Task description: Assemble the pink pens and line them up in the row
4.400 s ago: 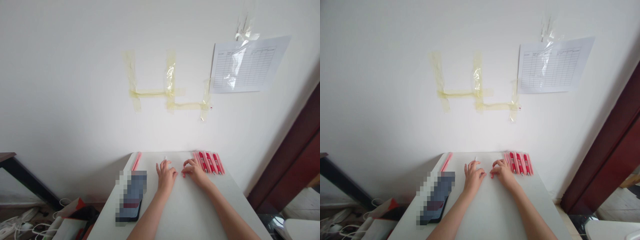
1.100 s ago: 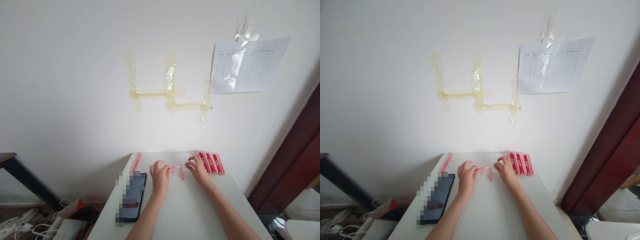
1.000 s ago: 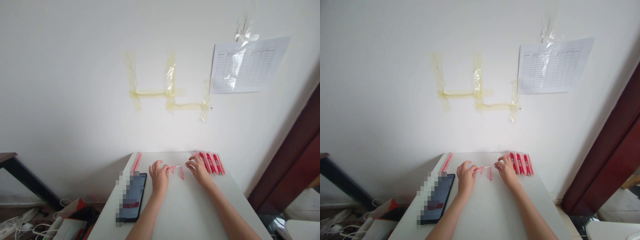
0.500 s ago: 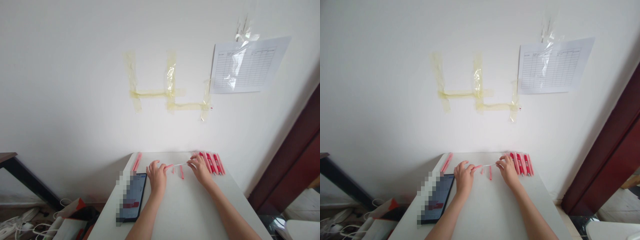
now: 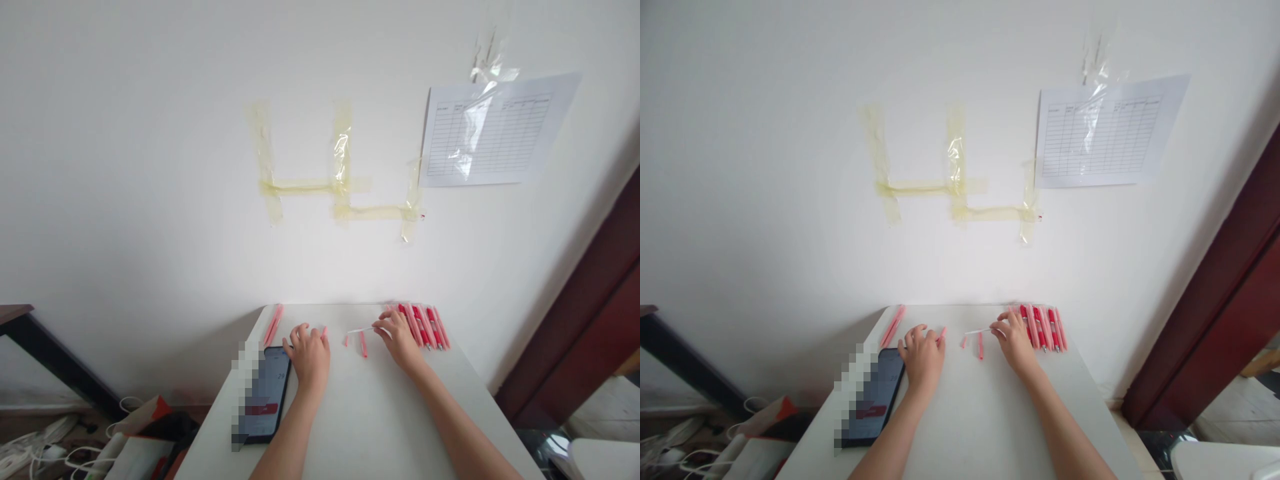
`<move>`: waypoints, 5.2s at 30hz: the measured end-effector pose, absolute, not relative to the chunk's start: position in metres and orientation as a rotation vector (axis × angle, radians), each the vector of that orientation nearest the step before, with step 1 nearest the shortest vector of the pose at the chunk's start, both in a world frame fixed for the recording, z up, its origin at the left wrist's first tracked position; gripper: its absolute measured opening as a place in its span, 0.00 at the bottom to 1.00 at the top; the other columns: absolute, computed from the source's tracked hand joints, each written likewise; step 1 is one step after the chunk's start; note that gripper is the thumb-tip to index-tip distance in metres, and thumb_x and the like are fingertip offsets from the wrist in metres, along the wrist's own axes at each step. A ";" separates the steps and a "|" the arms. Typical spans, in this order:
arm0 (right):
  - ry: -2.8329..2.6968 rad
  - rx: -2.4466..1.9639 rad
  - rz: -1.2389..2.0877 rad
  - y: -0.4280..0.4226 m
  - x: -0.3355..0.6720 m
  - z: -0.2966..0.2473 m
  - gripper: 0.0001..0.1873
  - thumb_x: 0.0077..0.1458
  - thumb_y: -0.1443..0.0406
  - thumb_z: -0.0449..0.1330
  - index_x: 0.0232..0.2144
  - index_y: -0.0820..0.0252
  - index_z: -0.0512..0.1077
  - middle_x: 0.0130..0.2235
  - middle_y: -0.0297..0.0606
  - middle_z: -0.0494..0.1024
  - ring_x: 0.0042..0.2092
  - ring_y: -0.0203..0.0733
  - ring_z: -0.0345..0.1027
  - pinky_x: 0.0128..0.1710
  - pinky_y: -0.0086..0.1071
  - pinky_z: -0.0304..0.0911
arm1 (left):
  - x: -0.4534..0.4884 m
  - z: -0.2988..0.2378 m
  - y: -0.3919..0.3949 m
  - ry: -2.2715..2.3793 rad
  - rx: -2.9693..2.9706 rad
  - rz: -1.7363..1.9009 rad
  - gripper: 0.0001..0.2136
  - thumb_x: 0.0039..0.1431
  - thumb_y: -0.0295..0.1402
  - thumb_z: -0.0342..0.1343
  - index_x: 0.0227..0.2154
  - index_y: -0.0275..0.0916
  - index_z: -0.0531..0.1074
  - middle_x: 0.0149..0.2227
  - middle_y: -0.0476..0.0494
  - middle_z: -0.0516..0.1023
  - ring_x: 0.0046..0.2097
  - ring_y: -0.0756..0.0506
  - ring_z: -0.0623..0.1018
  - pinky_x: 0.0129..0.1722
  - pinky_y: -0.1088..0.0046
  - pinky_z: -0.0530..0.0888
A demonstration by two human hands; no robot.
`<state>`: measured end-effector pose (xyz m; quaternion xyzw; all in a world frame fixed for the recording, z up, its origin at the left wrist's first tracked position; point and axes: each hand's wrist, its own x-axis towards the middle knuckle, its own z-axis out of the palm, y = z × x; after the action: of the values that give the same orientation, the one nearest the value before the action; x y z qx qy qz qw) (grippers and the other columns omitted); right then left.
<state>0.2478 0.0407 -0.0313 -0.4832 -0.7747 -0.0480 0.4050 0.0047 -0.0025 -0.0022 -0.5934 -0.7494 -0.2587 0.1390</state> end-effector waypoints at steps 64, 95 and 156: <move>-2.034 -1.316 -0.112 0.038 0.236 -0.046 0.21 0.59 0.66 0.60 0.54 0.43 0.72 0.51 0.44 0.74 0.53 0.58 0.69 0.51 0.53 0.72 | 0.017 -0.009 -0.005 -2.111 -1.985 -0.898 0.06 0.58 0.27 0.56 0.30 0.40 0.78 0.53 0.39 0.74 0.61 0.36 0.68 0.65 0.39 0.58; -2.047 -1.334 -0.010 0.042 0.239 -0.049 0.20 0.59 0.67 0.60 0.53 0.45 0.75 0.54 0.46 0.73 0.55 0.59 0.69 0.56 0.54 0.69 | 0.025 -0.010 -0.010 -2.101 -2.113 -0.836 0.06 0.58 0.32 0.56 0.29 0.40 0.76 0.56 0.37 0.73 0.63 0.35 0.65 0.67 0.36 0.52; -2.047 -1.156 0.269 0.029 0.226 -0.026 0.16 0.65 0.65 0.55 0.52 0.49 0.75 0.46 0.42 0.78 0.52 0.52 0.69 0.54 0.51 0.69 | 0.010 -0.008 0.001 -1.867 -2.057 -0.980 0.07 0.63 0.33 0.54 0.35 0.42 0.78 0.53 0.39 0.74 0.60 0.38 0.69 0.64 0.45 0.63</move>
<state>0.2255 0.0293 -0.0261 -0.4524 -0.8009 0.1051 0.3780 0.0103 0.0013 -0.0077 -0.6949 -0.6307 -0.3312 0.0979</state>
